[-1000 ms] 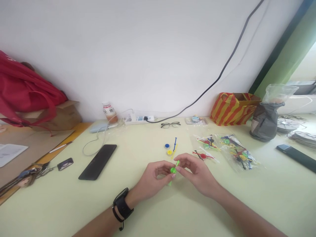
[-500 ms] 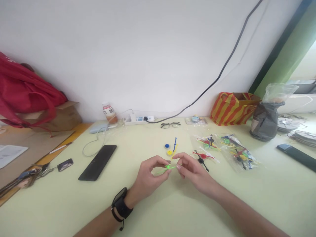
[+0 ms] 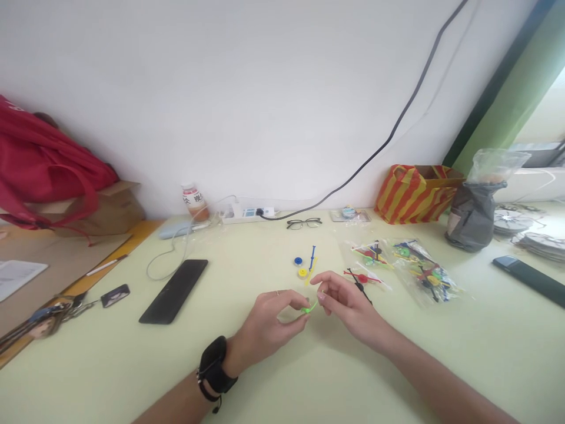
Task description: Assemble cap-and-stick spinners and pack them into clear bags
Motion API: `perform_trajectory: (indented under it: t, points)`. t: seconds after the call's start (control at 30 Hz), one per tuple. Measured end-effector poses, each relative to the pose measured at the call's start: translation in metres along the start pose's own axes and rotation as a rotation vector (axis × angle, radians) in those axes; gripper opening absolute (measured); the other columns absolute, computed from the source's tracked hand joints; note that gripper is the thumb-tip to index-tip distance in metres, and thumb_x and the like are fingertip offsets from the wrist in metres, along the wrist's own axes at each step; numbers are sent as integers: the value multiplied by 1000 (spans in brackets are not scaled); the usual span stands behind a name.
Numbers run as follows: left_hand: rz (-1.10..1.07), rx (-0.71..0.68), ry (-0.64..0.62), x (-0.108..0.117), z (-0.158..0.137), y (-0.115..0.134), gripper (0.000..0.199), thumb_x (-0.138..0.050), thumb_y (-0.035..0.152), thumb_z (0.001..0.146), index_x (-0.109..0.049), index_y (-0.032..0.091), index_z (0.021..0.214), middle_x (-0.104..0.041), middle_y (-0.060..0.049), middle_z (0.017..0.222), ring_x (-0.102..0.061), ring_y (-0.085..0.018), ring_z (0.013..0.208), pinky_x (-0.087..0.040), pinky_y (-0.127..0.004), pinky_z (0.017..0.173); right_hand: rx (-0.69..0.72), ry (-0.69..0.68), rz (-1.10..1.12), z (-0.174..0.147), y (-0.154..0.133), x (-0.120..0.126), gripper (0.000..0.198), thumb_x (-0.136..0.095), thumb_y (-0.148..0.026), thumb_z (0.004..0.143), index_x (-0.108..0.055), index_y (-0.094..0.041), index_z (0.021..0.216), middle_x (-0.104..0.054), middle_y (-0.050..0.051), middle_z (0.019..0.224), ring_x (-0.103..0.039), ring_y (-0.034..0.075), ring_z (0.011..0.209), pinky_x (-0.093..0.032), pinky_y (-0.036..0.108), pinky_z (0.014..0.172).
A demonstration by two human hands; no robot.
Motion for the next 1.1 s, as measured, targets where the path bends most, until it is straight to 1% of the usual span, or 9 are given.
perform_trajectory:
  t: [0.17, 0.37, 0.5, 0.63, 0.8, 0.87, 0.97, 1.03, 1.1]
  points:
    - [-125, 90, -9, -3, 2, 1, 19, -72, 22, 90, -74, 23, 109, -77, -4, 96, -72, -18, 86, -59, -30, 82, -4, 10, -14, -2, -5, 2, 38, -63, -57, 95, -60, -24, 114, -51, -1, 83, -49, 16, 75, -45, 31, 73]
    - [-555, 263, -102, -16, 5, -3, 18, -70, 28, 94, -77, 18, 107, -75, -11, 112, -70, -23, 104, -58, -36, 94, -7, 28, -70, -1, -4, 8, 33, -59, -51, 99, -58, -27, 121, -54, -1, 90, -56, 16, 76, -48, 33, 77]
    - [-658, 404, -34, -17, 3, -20, 22, -79, 30, 88, -74, 18, 104, -74, -8, 100, -69, -19, 93, -59, -33, 89, 133, 169, -196, -2, -9, 20, 34, -57, -45, 101, -51, -29, 131, -58, 1, 98, -57, 16, 74, -49, 34, 75]
    - [-702, 461, 7, -15, 3, -30, 25, -83, 31, 85, -72, 17, 102, -73, -6, 98, -68, -17, 92, -58, -32, 89, 303, 239, -462, -9, -25, 25, 20, -53, -41, 103, -65, -25, 108, -63, 3, 89, -58, 19, 78, -48, 35, 75]
    - [-720, 491, 15, -14, 3, -32, 27, -84, 34, 83, -73, 16, 100, -74, -7, 98, -69, -18, 90, -59, -33, 88, 394, 166, -486, -16, -30, 17, 49, -47, -37, 106, -39, -31, 153, -61, 3, 93, -59, 20, 78, -51, 38, 80]
    - [-722, 504, 19, -13, 3, -33, 28, -85, 35, 82, -73, 17, 100, -74, -7, 98, -69, -18, 90, -59, -33, 87, 374, 148, -454, -16, -27, 13, 55, -49, -40, 105, -33, -32, 156, -62, 5, 102, -59, 19, 78, -52, 38, 81]
    - [-719, 514, 35, -11, 2, -34, 31, -86, 37, 81, -73, 16, 100, -75, -7, 98, -70, -18, 89, -60, -32, 85, 234, 65, -420, -12, -16, 7, 32, -47, -51, 105, -66, -25, 109, -61, 4, 86, -54, 18, 69, -50, 35, 71]
    - [-706, 516, 51, -10, 3, -35, 32, -86, 38, 80, -73, 16, 100, -74, -7, 97, -70, -18, 88, -61, -33, 84, 110, -29, -382, -9, -6, 3, 56, -37, -57, 106, -53, -22, 65, -48, 0, 63, -44, 16, 57, -43, 32, 60]
    - [-696, 515, 56, -10, 3, -35, 32, -86, 38, 80, -73, 16, 99, -74, -7, 97, -70, -19, 87, -61, -33, 84, 63, -80, -340, -7, -3, 0, 63, -32, -60, 106, -36, -23, 56, -34, -2, 55, -34, 14, 53, -34, 31, 55]
Point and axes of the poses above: each hand's wrist, its own z-axis towards the middle knuckle, its own x-axis out of the back of the hand, y = z × x, the point moved 7 cm from there along z, towards the middle knuckle
